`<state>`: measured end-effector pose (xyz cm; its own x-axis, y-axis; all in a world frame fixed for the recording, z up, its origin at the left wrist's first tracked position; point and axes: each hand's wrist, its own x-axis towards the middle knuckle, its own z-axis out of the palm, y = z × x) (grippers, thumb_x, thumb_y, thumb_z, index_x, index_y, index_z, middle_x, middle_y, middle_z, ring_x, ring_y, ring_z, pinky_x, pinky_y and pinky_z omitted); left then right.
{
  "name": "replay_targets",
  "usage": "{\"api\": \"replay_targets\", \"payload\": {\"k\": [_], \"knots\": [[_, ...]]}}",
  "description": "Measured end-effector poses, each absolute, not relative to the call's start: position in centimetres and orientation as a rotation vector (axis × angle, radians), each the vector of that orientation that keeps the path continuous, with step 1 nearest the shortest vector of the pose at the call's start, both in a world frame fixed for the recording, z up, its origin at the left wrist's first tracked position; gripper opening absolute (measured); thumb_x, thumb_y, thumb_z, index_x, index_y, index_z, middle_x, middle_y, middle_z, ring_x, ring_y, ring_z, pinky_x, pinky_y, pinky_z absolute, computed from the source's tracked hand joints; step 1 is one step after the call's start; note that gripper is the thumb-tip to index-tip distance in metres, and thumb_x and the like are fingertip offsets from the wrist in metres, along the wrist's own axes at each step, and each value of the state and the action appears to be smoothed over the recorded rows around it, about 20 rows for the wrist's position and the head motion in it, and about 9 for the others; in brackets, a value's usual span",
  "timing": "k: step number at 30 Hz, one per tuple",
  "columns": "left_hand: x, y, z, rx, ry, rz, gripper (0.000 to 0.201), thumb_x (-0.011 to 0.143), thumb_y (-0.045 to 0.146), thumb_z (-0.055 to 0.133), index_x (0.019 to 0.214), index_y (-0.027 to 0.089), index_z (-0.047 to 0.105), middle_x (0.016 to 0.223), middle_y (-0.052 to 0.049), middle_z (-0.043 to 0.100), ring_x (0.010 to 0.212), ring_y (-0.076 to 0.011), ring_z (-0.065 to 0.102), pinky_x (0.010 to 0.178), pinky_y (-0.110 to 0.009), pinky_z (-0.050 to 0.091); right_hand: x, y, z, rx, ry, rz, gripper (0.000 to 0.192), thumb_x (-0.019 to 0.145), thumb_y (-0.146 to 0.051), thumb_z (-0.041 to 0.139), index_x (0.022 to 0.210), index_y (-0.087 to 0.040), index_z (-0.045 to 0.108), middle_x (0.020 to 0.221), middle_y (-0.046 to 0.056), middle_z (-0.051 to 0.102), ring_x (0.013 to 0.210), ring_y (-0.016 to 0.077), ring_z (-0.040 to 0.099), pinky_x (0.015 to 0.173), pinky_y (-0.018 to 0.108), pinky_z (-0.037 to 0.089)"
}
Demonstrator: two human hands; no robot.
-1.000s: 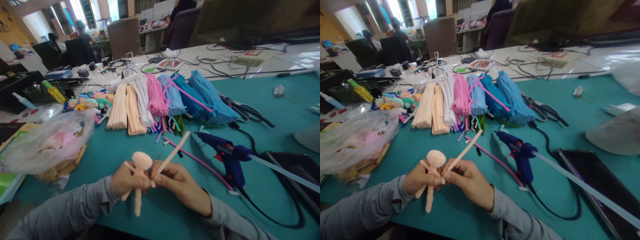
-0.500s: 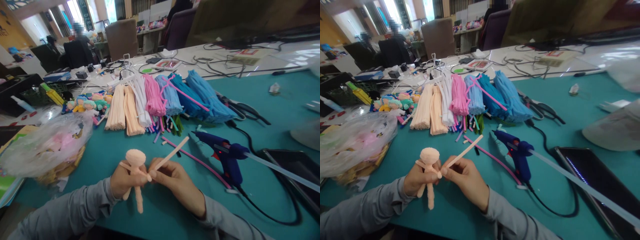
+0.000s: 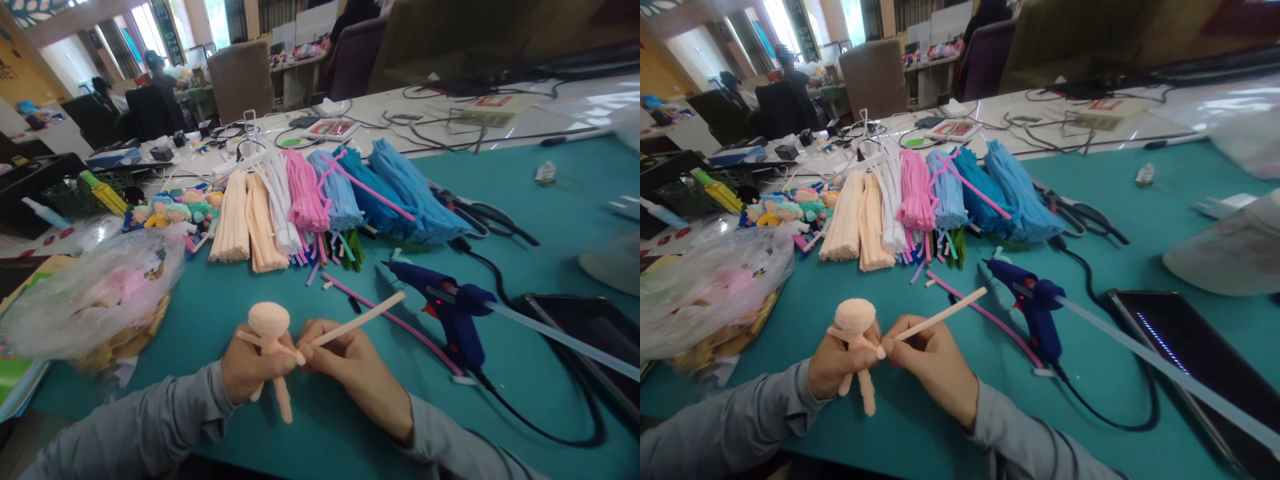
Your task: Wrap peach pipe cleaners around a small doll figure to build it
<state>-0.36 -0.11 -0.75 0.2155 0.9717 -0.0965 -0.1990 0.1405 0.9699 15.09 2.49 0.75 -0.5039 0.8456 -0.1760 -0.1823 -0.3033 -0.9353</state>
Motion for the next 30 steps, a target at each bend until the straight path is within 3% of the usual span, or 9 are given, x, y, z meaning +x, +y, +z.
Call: {"api": "replay_targets", "payload": {"k": [9,18,24,30], "knots": [[-0.11,-0.1,0.15,1.022,0.99,1.024,0.02,0.063,0.03,0.07,0.058,0.013,0.061,0.055,-0.002,0.06,0.054,-0.0134,0.06,0.05,-0.022,0.048,14.93,2.46,0.5,-0.907,-1.101,1.956,0.029,0.058,-0.034,0.076,0.058,-0.014,0.056,0.052,-0.004,0.055,0.047,0.0065,0.051,0.049,0.018,0.041],[-0.16,-0.56,-0.22,1.081,1.074,1.029,0.018,0.06,0.027,0.071,0.06,0.011,0.064,0.056,-0.002,0.058,0.038,-0.0082,0.05,0.035,-0.02,0.041,15.15,2.67,0.37,-0.995,-1.088,2.118,0.009,0.055,-0.018,0.063,0.053,-0.014,0.055,0.045,-0.005,0.053,0.037,0.0053,0.046,0.036,0.016,0.043],[-0.36,-0.63,-0.67,1.204,1.105,1.086,0.016,0.062,0.028,0.071,0.065,0.012,0.069,0.062,-0.005,0.064,0.055,-0.0149,0.059,0.051,-0.026,0.051,15.11,2.5,0.74,-1.034,-1.018,2.146,0.011,0.055,-0.019,0.062,0.052,-0.015,0.053,0.041,-0.007,0.049,0.034,0.0038,0.042,0.03,0.013,0.039],[-0.39,-0.33,-0.62,1.196,1.138,1.088,0.016,0.062,0.03,0.069,0.062,0.014,0.067,0.063,-0.005,0.064,0.059,-0.0161,0.059,0.054,-0.026,0.049,15.0,2.47,0.66,-1.075,-1.075,2.052,0.023,0.056,-0.03,0.071,0.053,-0.015,0.055,0.044,-0.006,0.05,0.036,0.0046,0.042,0.033,0.016,0.04]]}}
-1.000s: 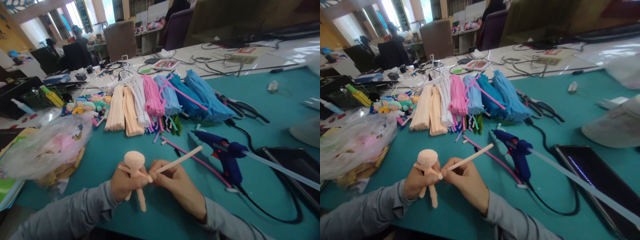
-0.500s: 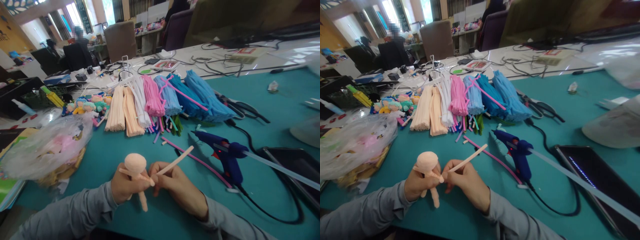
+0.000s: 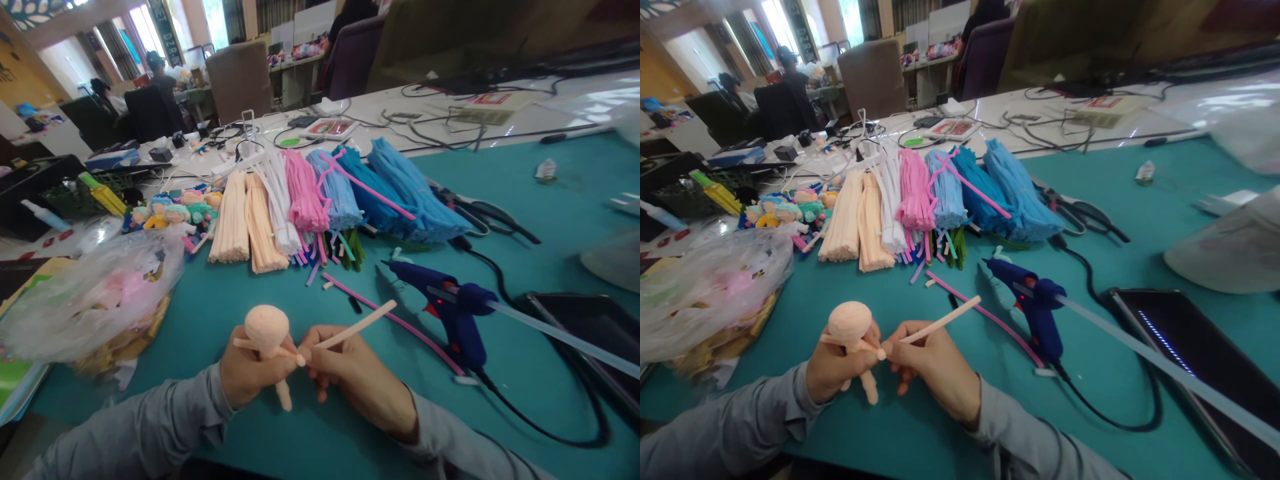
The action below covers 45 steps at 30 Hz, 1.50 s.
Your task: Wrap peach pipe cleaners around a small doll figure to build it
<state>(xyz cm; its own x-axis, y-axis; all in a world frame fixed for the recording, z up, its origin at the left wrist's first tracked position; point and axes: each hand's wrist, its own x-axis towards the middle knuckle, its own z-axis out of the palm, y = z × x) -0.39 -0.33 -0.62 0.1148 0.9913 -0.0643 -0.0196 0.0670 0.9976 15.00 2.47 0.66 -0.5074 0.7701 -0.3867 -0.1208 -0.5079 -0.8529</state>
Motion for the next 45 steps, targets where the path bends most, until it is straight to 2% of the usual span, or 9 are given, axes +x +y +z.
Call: {"api": "replay_targets", "payload": {"k": [4,8,14,18,24,28,33,40,45], "knots": [[-0.3,0.0,-0.7,1.132,1.161,1.111,0.015,0.062,0.028,0.067,0.06,0.014,0.063,0.057,-0.002,0.059,0.055,-0.0127,0.056,0.053,-0.023,0.045,15.0,2.3,0.8,-1.07,-1.371,1.754,0.023,0.067,-0.032,0.067,0.056,-0.014,0.058,0.05,-0.003,0.052,0.042,0.0069,0.045,0.039,0.019,0.038],[-0.3,0.1,-0.9,1.047,1.188,1.152,0.014,0.062,0.027,0.066,0.06,0.013,0.062,0.051,0.0,0.055,0.05,-0.0106,0.051,0.048,-0.022,0.042,15.4,2.1,0.7,-0.919,-1.808,1.177,0.019,0.078,-0.022,0.055,0.061,-0.016,0.061,0.056,0.001,0.057,0.05,0.0104,0.051,0.047,0.021,0.038],[-0.1,0.0,-0.7,1.009,1.327,1.125,0.016,0.059,0.026,0.07,0.058,0.011,0.064,0.049,0.0,0.053,0.047,-0.0096,0.048,0.045,-0.021,0.039,16.0,2.4,-0.1,-0.712,-2.132,0.591,0.016,0.082,-0.014,0.049,0.071,-0.017,0.06,0.06,0.003,0.061,0.054,0.0113,0.056,0.051,0.021,0.041],[0.0,0.0,-0.4,1.012,1.354,1.099,0.016,0.058,0.026,0.069,0.057,0.011,0.064,0.046,0.0,0.053,0.044,-0.0109,0.049,0.042,-0.022,0.04,16.2,2.6,0.2,-0.666,-2.246,0.36,0.019,0.086,-0.014,0.045,0.074,-0.017,0.06,0.061,0.003,0.062,0.054,0.0116,0.055,0.05,0.022,0.039],[0.0,0.1,-0.3,1.007,1.352,1.091,0.011,0.056,0.021,0.068,0.056,0.011,0.065,0.047,-0.001,0.055,0.044,-0.0112,0.05,0.042,-0.022,0.041,16.4,2.7,0.4,-0.656,-2.221,0.316,0.019,0.087,-0.015,0.044,0.08,-0.019,0.061,0.073,0.005,0.064,0.061,0.0121,0.059,0.056,0.022,0.043],[-0.1,0.2,-0.3,1.009,1.311,1.034,0.012,0.056,0.022,0.067,0.058,0.01,0.065,0.047,0.0,0.054,0.042,-0.0103,0.049,0.039,-0.021,0.04,16.4,2.9,0.1,-0.622,-2.157,0.452,0.018,0.087,-0.015,0.044,0.082,-0.021,0.06,0.082,0.006,0.066,0.071,0.0134,0.062,0.062,0.023,0.048],[-0.1,0.2,-0.3,1.028,1.265,1.077,0.015,0.06,0.026,0.065,0.061,0.011,0.066,0.048,-0.001,0.056,0.046,-0.0113,0.052,0.044,-0.022,0.043,16.2,3.0,0.4,-0.643,-2.102,0.621,0.017,0.086,-0.011,0.044,0.08,-0.019,0.057,0.072,0.004,0.064,0.068,0.0141,0.06,0.062,0.025,0.049],[-0.2,0.2,-0.6,1.059,1.34,1.082,0.015,0.06,0.027,0.066,0.059,0.012,0.064,0.046,-0.001,0.056,0.044,-0.0121,0.052,0.045,-0.023,0.043,16.4,3.0,0.2,-0.667,-2.13,0.586,0.018,0.088,-0.013,0.043,0.081,-0.019,0.059,0.075,0.006,0.064,0.07,0.0147,0.06,0.062,0.025,0.048],[-0.2,0.1,-0.5,1.114,1.358,1.075,0.012,0.062,0.024,0.064,0.059,0.012,0.064,0.048,-0.001,0.057,0.045,-0.0119,0.052,0.044,-0.022,0.042,16.4,3.0,0.3,-0.62,-2.153,0.433,0.019,0.088,-0.018,0.045,0.077,-0.019,0.06,0.081,0.008,0.063,0.069,0.0152,0.057,0.06,0.026,0.046]]}}
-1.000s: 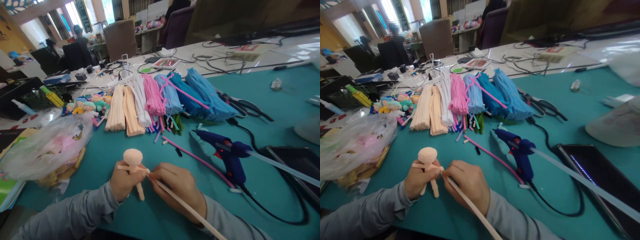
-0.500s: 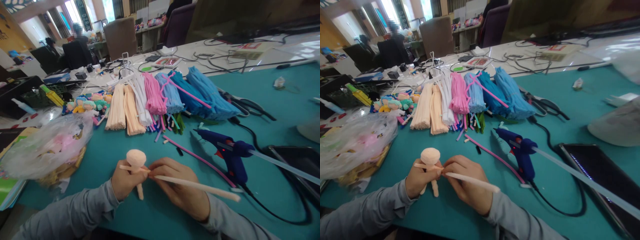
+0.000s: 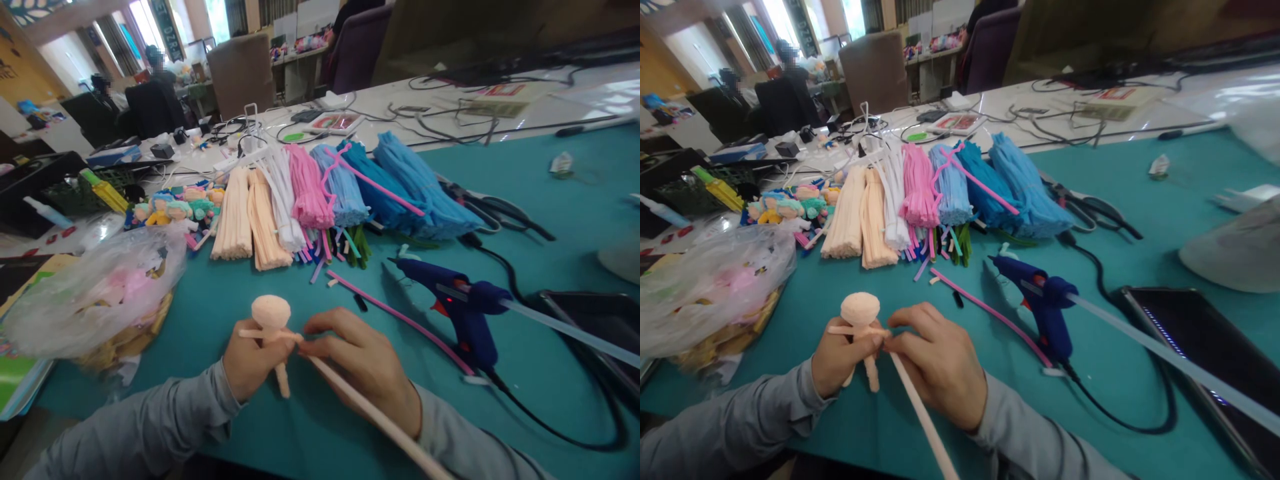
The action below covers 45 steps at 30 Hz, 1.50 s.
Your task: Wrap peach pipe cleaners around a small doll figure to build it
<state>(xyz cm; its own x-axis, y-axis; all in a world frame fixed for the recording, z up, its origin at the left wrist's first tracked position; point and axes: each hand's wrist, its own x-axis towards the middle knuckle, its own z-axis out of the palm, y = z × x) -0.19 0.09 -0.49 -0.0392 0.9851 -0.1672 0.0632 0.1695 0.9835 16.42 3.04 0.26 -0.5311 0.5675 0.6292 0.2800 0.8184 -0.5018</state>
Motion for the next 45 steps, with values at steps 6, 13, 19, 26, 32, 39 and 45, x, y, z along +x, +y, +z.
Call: {"api": "replay_targets", "payload": {"k": [6,13,19,26,32,39,45], "knots": [[-0.1,-0.3,-0.5,1.143,1.297,0.998,0.018,0.07,0.026,0.059,0.059,0.012,0.059,0.039,0.002,0.05,0.034,-0.012,0.051,0.035,-0.021,0.037,16.3,3.0,0.7,-0.556,-2.147,0.552,0.016,0.087,-0.012,0.046,0.082,-0.018,0.061,0.078,0.007,0.065,0.073,0.0165,0.055,0.064,0.028,0.046],[0.0,-0.4,-0.6,1.101,1.272,0.981,0.02,0.067,0.029,0.063,0.057,0.014,0.054,0.04,0.005,0.046,0.03,-0.0103,0.047,0.031,-0.021,0.037,16.0,2.8,0.6,-0.768,-1.92,0.962,0.019,0.084,-0.027,0.056,0.069,-0.017,0.063,0.066,0.005,0.064,0.064,0.016,0.057,0.06,0.028,0.047],[0.0,-0.4,-0.7,1.116,1.312,1.011,0.013,0.065,0.025,0.064,0.061,0.013,0.06,0.047,0.002,0.052,0.039,-0.0099,0.05,0.04,-0.022,0.04,15.7,3.3,1.0,-1.011,-1.601,1.512,0.027,0.072,-0.042,0.066,0.067,-0.016,0.063,0.064,0.002,0.063,0.061,0.0149,0.058,0.057,0.025,0.047],[-0.4,0.0,-0.8,1.053,1.259,1.035,0.018,0.063,0.028,0.067,0.065,0.012,0.062,0.051,0.001,0.055,0.048,-0.0096,0.049,0.049,-0.022,0.041,15.7,3.3,1.3,-0.988,-1.492,1.627,0.03,0.066,-0.045,0.07,0.062,-0.016,0.064,0.061,0.0,0.061,0.06,0.013,0.055,0.058,0.024,0.044],[-0.5,-0.2,-0.8,1.098,1.277,1.025,0.015,0.063,0.026,0.067,0.063,0.012,0.062,0.051,0.001,0.054,0.048,-0.009,0.048,0.048,-0.021,0.041,15.5,3.4,1.1,-1.047,-1.41,1.77,0.035,0.058,-0.046,0.075,0.059,-0.014,0.062,0.058,-0.001,0.058,0.058,0.0108,0.05,0.057,0.023,0.038],[-0.2,-0.4,-0.7,1.065,1.178,0.898,0.026,0.065,0.034,0.065,0.069,0.009,0.063,0.051,0.001,0.052,0.033,-0.0103,0.05,0.031,-0.021,0.039,15.4,3.4,0.9,-1.029,-1.294,1.932,0.04,0.057,-0.049,0.074,0.052,-0.013,0.056,0.05,-0.002,0.055,0.05,0.0067,0.044,0.052,0.021,0.033],[-0.2,-0.4,-0.2,1.087,1.077,0.905,0.027,0.064,0.036,0.067,0.069,0.009,0.064,0.051,-0.001,0.055,0.038,-0.0111,0.054,0.032,-0.018,0.037,15.4,3.5,1.3,-1.07,-1.264,2.003,0.04,0.055,-0.049,0.076,0.055,-0.014,0.055,0.049,-0.003,0.057,0.046,0.0059,0.044,0.046,0.019,0.032]]}}
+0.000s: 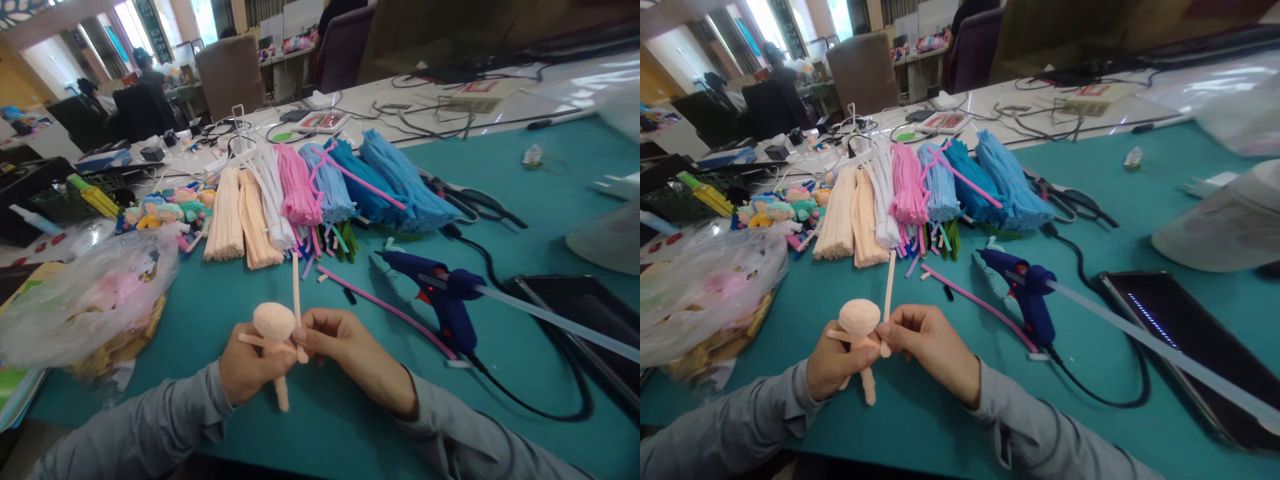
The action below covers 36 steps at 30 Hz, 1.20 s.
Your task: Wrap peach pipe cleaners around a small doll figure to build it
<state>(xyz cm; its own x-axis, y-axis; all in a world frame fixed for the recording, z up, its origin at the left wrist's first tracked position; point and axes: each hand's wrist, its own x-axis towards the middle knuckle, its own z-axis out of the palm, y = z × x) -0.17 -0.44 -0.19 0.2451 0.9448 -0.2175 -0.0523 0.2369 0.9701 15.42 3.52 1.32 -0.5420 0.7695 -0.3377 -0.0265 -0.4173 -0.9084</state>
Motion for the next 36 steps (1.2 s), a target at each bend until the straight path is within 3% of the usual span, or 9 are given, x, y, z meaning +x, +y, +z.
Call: {"api": "replay_targets", "payload": {"k": [5,9,25,30,36], "knots": [[0.0,-0.4,0.2,1.052,0.997,0.912,0.03,0.063,0.039,0.068,0.069,0.01,0.065,0.055,-0.002,0.057,0.038,-0.0108,0.053,0.037,-0.022,0.04,15.4,3.6,1.1,-1.036,-1.22,2.071,0.041,0.054,-0.05,0.075,0.059,-0.014,0.056,0.05,-0.004,0.055,0.042,0.0037,0.039,0.04,0.017,0.027],[-0.1,-0.3,-0.4,1.046,0.943,1.017,0.024,0.063,0.035,0.069,0.062,0.012,0.064,0.055,-0.002,0.055,0.05,-0.0114,0.054,0.05,-0.023,0.044,15.4,3.3,0.7,-0.999,-1.163,2.137,0.042,0.056,-0.051,0.074,0.059,-0.014,0.055,0.049,-0.005,0.051,0.042,0.0033,0.037,0.038,0.016,0.027],[0.5,0.0,-0.1,0.747,0.893,1.051,0.027,0.057,0.035,0.069,0.049,0.015,0.052,0.044,0.003,0.044,0.044,-0.0083,0.044,0.046,-0.022,0.035,14.8,2.9,0.6,-0.811,-1.095,2.052,0.03,0.063,-0.038,0.073,0.06,-0.016,0.053,0.048,-0.004,0.055,0.04,0.0047,0.039,0.036,0.017,0.027],[0.5,0.1,0.0,0.728,0.904,1.029,0.028,0.059,0.034,0.067,0.046,0.015,0.05,0.045,0.002,0.043,0.045,-0.0083,0.044,0.048,-0.022,0.035,15.0,2.5,1.1,-0.812,-1.422,1.634,0.02,0.073,-0.029,0.065,0.06,-0.017,0.055,0.058,0.0,0.059,0.052,0.0116,0.055,0.045,0.022,0.039],[0.2,-0.1,-0.7,0.891,1.052,1.121,0.025,0.062,0.035,0.067,0.053,0.015,0.054,0.049,0.001,0.048,0.046,-0.0086,0.044,0.047,-0.022,0.035,15.5,2.0,0.4,-0.668,-1.902,0.845,0.016,0.081,-0.012,0.054,0.066,-0.017,0.059,0.061,0.003,0.06,0.056,0.0114,0.055,0.052,0.022,0.042]]}}
